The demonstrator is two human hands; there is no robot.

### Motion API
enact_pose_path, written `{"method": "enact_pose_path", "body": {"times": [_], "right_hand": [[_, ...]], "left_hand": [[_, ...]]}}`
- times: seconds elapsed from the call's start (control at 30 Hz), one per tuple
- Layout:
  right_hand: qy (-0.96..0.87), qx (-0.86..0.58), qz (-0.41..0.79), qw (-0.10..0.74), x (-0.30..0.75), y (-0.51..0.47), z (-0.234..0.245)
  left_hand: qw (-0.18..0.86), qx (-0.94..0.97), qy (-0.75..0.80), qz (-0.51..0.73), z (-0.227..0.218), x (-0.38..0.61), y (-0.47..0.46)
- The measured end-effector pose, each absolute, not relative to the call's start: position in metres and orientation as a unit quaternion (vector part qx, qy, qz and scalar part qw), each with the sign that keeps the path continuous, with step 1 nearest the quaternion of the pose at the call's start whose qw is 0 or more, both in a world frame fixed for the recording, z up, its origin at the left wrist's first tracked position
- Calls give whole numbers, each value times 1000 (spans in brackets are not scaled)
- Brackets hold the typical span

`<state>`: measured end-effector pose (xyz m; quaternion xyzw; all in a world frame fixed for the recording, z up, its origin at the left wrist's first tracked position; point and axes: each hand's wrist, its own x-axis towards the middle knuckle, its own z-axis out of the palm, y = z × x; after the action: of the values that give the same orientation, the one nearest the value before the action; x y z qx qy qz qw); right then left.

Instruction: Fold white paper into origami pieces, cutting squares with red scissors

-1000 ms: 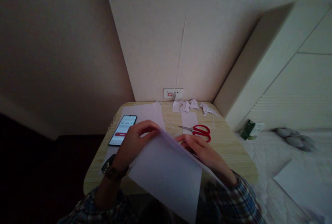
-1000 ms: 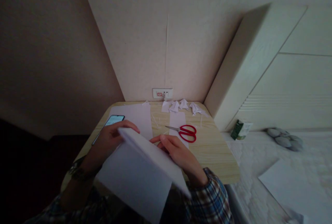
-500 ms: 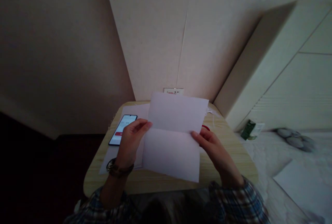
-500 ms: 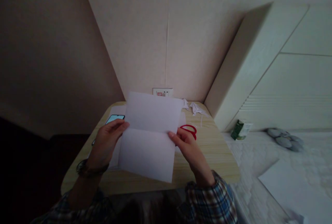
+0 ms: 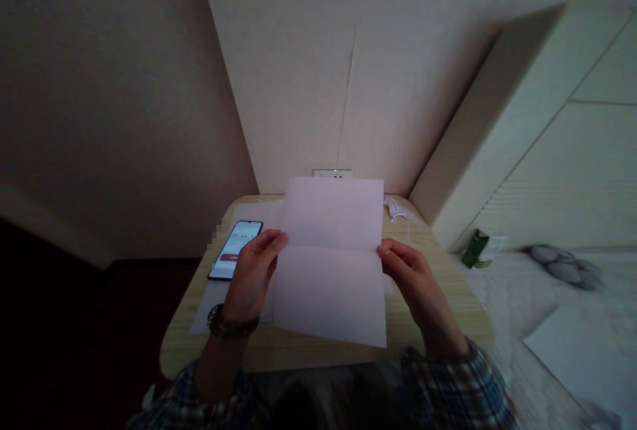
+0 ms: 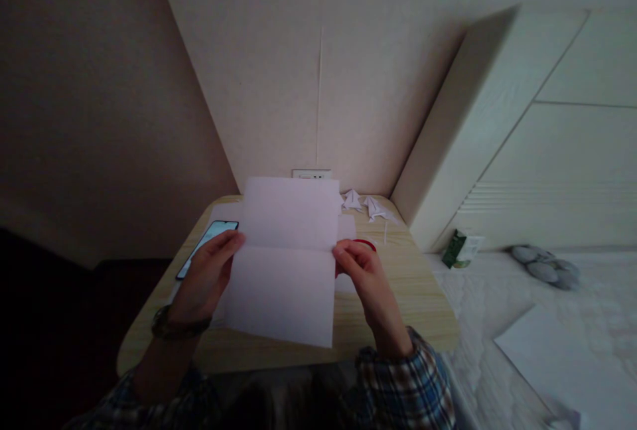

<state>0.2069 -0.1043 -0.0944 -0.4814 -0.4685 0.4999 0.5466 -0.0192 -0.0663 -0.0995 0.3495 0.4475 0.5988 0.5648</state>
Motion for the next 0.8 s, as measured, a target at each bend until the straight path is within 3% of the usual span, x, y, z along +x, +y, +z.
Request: {"method": "enact_pose_path", "body": {"times": [0.33, 0.8], "right_hand": [[-452, -491, 487, 564, 206, -104, -90], [-509, -502, 462, 524, 206, -102, -93]], "left_hand": [[585, 327, 429, 605, -104, -19, -66], [601, 315, 397, 618, -104, -17, -67]]}}
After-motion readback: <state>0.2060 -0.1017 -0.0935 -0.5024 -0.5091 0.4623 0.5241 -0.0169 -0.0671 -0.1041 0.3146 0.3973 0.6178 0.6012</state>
